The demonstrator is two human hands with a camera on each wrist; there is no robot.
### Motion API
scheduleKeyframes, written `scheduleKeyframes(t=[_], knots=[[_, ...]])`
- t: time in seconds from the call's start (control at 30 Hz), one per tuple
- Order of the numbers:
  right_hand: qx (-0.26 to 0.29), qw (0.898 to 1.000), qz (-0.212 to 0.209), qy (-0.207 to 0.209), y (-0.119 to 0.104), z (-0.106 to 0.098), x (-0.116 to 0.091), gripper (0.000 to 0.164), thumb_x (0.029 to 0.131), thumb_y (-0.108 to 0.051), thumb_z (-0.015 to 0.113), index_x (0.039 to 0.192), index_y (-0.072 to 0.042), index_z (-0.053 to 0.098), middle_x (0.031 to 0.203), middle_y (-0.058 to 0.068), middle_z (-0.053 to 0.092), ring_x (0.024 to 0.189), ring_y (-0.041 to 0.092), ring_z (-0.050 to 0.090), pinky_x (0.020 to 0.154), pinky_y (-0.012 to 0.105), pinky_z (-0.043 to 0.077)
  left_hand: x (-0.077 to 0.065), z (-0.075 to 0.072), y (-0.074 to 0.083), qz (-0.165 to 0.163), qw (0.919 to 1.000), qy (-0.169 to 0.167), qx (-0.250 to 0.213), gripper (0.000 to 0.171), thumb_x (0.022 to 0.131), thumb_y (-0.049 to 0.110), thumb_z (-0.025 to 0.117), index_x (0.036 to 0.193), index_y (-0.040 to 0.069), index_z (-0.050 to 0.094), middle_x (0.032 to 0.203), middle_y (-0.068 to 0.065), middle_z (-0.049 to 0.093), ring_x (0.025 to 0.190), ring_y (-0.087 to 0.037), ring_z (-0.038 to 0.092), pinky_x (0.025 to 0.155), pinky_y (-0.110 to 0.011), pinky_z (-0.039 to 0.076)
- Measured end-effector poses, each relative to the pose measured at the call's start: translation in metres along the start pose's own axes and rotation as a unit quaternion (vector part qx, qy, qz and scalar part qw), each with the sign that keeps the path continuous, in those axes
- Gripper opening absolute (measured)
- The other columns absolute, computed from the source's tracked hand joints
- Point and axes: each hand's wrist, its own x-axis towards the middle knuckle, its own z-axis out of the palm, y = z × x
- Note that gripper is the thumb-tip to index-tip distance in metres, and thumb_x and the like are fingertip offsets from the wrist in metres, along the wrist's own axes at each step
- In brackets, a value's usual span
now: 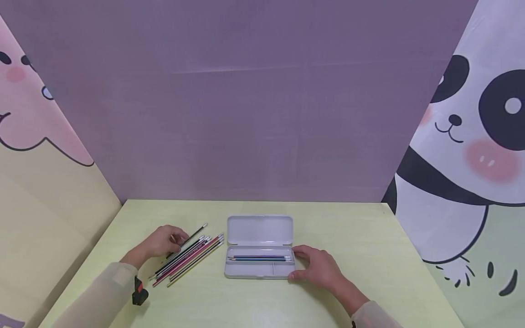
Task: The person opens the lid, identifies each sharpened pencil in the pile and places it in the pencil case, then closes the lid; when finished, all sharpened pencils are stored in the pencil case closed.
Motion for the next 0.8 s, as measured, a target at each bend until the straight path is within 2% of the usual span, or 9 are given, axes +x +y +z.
scheduleKeyframes(t=[0.13, 0.37, 0.57, 0.8], knots=[[-0.003, 1.0, 0.0, -0.001, 0.0, 0.0, 0.0, 0.077, 0.065, -0.045, 0.095, 0.132, -0.019, 0.068, 0.127, 0.001, 0.074, 0.126, 0.034, 0.063, 0.104, 0.057, 0.047, -0.002, -0.004, 0.003, 0.002, 0.9999, 0.004, -0.011, 0.031, 0.087, -0.005, 0.071, 0.118, 0.0, 0.074, 0.093, -0.008, 0.069, 0.082, -0.018, 0.059, 0.069, -0.031, 0.053], [-0.006, 1.0, 0.001, -0.004, 0.0, -0.001, 0.001, 0.077, 0.066, -0.046, 0.095, 0.132, -0.019, 0.068, 0.129, 0.003, 0.073, 0.127, 0.036, 0.062, 0.105, 0.058, 0.047, -0.004, -0.014, 0.016, 0.013, 0.9988, 0.022, -0.043, 0.029, 0.091, -0.001, 0.068, 0.12, -0.001, 0.074, 0.093, -0.006, 0.068, 0.078, -0.017, 0.058, 0.06, -0.029, 0.049], [-0.011, 1.0, 0.0, -0.004, 0.002, -0.001, 0.003, 0.078, 0.066, -0.046, 0.094, 0.133, -0.018, 0.067, 0.13, 0.005, 0.072, 0.128, 0.039, 0.061, 0.105, 0.06, 0.046, 0.003, -0.009, 0.037, 0.056, 0.9947, -0.001, -0.086, 0.032, 0.094, 0.001, 0.066, 0.125, 0.002, 0.072, 0.097, -0.008, 0.068, 0.076, -0.017, 0.059, 0.058, -0.027, 0.047], [-0.003, 1.0, -0.003, -0.008, 0.002, 0.0, 0.003, 0.077, 0.066, -0.046, 0.094, 0.133, -0.017, 0.068, 0.129, 0.004, 0.072, 0.127, 0.037, 0.062, 0.104, 0.058, 0.047, 0.017, 0.007, 0.077, 0.119, 0.9875, -0.037, -0.096, 0.032, 0.094, 0.001, 0.067, 0.125, 0.003, 0.073, 0.104, -0.017, 0.071, 0.084, -0.017, 0.062, 0.071, -0.028, 0.055]])
